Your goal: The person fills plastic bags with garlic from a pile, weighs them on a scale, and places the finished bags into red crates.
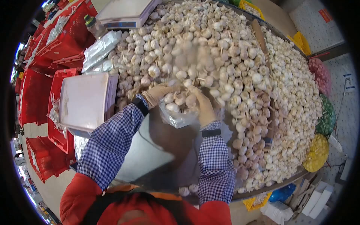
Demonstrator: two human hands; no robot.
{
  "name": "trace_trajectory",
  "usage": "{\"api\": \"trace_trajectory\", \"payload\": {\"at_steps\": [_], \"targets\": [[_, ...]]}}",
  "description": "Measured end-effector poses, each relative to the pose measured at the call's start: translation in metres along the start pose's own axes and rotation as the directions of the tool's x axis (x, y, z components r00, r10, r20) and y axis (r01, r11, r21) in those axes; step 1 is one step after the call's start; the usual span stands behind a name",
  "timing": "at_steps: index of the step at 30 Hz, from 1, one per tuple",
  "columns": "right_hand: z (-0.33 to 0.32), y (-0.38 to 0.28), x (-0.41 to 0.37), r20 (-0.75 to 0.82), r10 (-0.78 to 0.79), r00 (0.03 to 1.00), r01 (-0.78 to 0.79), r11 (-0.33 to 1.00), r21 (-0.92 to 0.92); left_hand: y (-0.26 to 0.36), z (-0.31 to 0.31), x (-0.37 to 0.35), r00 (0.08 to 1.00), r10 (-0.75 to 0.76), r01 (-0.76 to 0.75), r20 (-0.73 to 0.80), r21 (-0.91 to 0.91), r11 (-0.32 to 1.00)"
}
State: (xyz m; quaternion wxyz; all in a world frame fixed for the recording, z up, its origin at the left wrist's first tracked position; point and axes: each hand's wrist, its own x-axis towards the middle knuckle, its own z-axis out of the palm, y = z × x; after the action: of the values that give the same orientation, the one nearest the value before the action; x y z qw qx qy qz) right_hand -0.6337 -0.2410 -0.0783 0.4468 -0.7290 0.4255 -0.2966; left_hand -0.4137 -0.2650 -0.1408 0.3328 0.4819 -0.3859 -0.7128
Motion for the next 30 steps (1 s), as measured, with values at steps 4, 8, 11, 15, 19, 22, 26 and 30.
{"api": "trace_trajectory", "payload": {"at_steps": [4, 8, 11, 15, 19, 22, 26, 30], "targets": [[0.036, -0.047, -0.05, 0.13, 0.544, 0.829, -0.462, 0.535, 0.708, -0.004, 0.018, -0.086, 0.998, -0.036, 0.043, 0.051, -0.148, 0.988], [0.06, -0.093, -0.095, 0.014, 0.494, 0.869, -0.356, 0.606, 0.711, 0.005, 0.013, -0.175, 0.984, 0.171, -0.174, -0.049, -0.481, 0.859], [0.055, -0.131, -0.096, -0.047, 0.448, 0.893, -0.299, 0.668, 0.681, 0.033, -0.001, -0.233, 0.914, 0.174, -0.294, -0.365, -0.304, 0.906], [0.072, -0.194, -0.067, -0.189, 0.236, 0.953, -0.086, 0.811, 0.579, 0.098, -0.029, -0.305, 0.703, 0.501, -0.62, -0.504, -0.09, 0.78], [0.108, -0.239, -0.017, -0.239, 0.037, 0.97, 0.1, 0.838, 0.536, 0.132, -0.093, -0.346, 0.466, 0.615, -0.796, -0.636, 0.001, 0.605], [0.156, -0.23, 0.026, -0.206, -0.036, 0.978, 0.143, 0.836, 0.53, 0.131, -0.15, -0.355, 0.361, 0.635, -0.788, -0.683, 0.14, 0.599], [0.222, -0.162, 0.064, -0.109, -0.008, 0.994, 0.038, 0.959, 0.28, 0.098, -0.203, -0.359, 0.4, 0.536, -0.638, -0.744, 0.194, 0.745], [0.237, -0.159, 0.044, -0.048, -0.063, 0.997, 0.062, 0.998, -0.027, 0.061, -0.241, -0.371, 0.48, 0.493, -0.426, -0.726, 0.299, 0.854]]}}
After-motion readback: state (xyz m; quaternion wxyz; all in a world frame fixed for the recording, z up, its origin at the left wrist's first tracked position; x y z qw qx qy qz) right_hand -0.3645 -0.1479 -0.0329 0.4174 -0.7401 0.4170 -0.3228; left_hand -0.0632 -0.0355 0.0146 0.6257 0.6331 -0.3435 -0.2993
